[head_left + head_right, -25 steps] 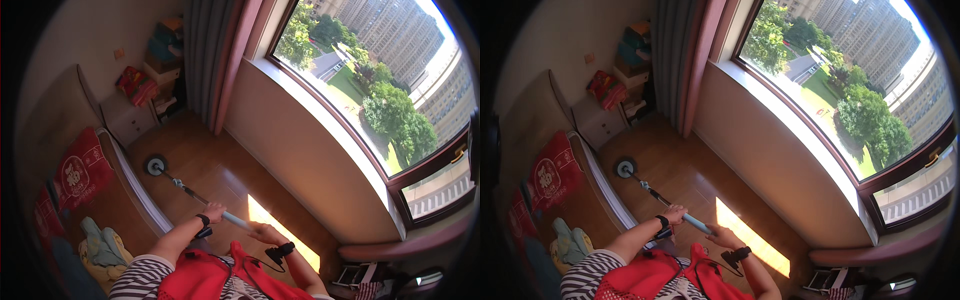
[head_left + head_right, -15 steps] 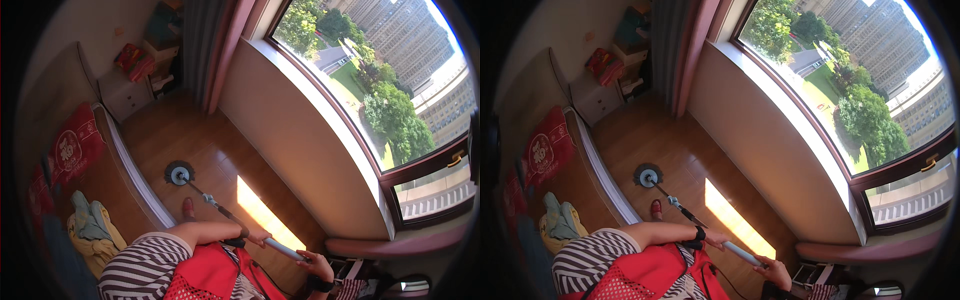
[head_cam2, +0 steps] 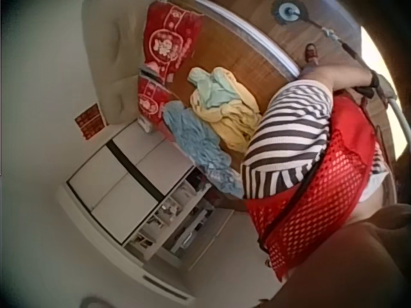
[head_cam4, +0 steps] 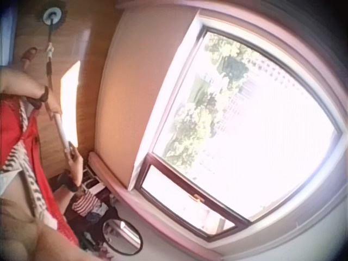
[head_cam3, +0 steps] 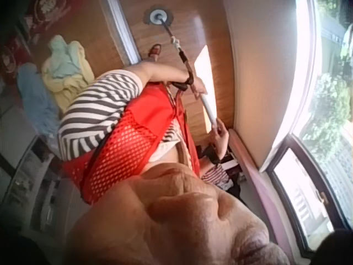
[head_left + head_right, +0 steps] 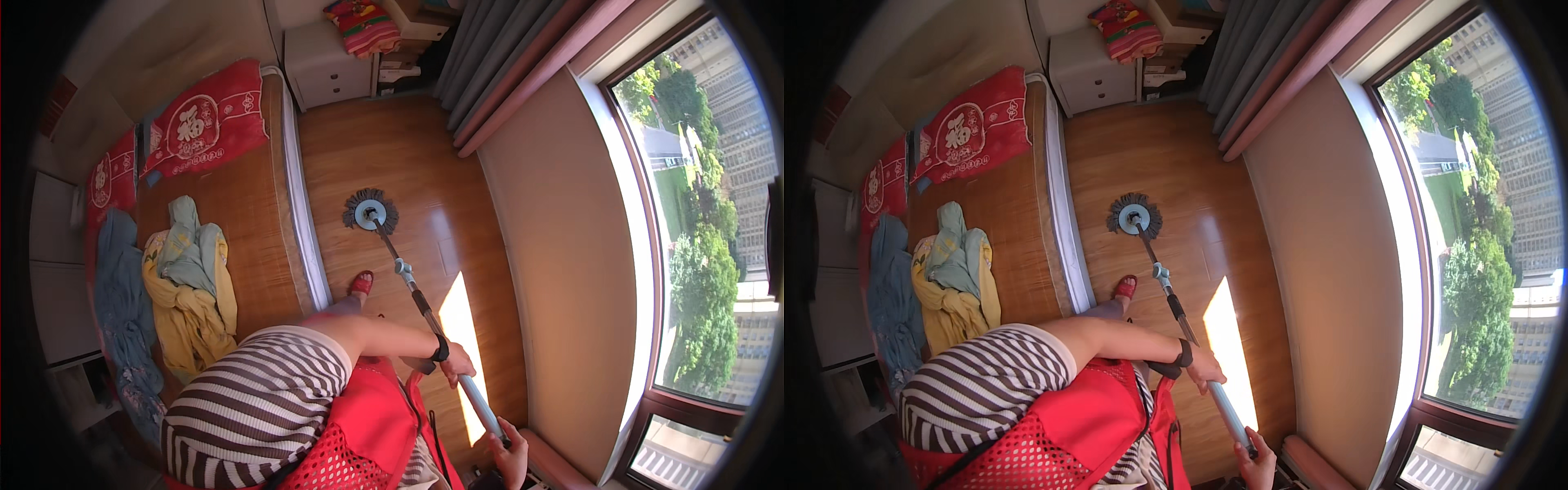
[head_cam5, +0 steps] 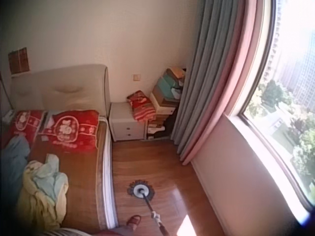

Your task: Mop the wooden floor in a bedroom and then the tile floor in a bathroom.

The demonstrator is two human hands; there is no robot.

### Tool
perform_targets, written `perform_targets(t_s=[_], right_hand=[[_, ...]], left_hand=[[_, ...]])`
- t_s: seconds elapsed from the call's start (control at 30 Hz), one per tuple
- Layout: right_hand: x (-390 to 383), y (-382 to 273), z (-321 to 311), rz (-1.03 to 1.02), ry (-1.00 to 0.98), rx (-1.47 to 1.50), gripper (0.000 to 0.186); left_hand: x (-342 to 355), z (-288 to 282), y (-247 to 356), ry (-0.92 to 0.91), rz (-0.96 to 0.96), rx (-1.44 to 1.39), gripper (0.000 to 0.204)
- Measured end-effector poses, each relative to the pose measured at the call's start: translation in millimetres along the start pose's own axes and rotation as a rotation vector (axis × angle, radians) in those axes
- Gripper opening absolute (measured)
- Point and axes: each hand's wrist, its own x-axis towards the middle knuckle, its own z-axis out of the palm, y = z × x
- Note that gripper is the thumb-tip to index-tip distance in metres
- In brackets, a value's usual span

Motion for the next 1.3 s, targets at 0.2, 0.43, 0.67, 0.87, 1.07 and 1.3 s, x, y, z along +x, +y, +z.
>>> perform_targets(t_s=[0.2,0.43,0.67,0.87,1.07,1.3], right_hand=[[124,-119,64,-0.242,0.011,-0.157,0.039],[270,-212,222,-0.574,-0.165,-0.149,0.045],[271,-219,269,-0.53,-0.247,-0.084,0.053],[203,-131,160,-0.377,-0.352,-0.132,0.053],[99,-7,38,-0.345,-0.25,-0.256,0.05],[-33,22,-40,-0.013,-0.17,0.061,0.043]], left_hand=[[-81,-90,-104,0.149,-0.38,0.355,0.042],[-225,-148,-181,0.658,-1.155,0.574,0.043],[-265,-137,-165,0.756,-1.275,0.545,0.021],[-155,-55,-159,0.584,-0.989,0.636,0.021],[-24,31,-78,0.3,-0.547,0.372,0.041],[65,71,27,0.027,-0.053,0.05,0.04]])
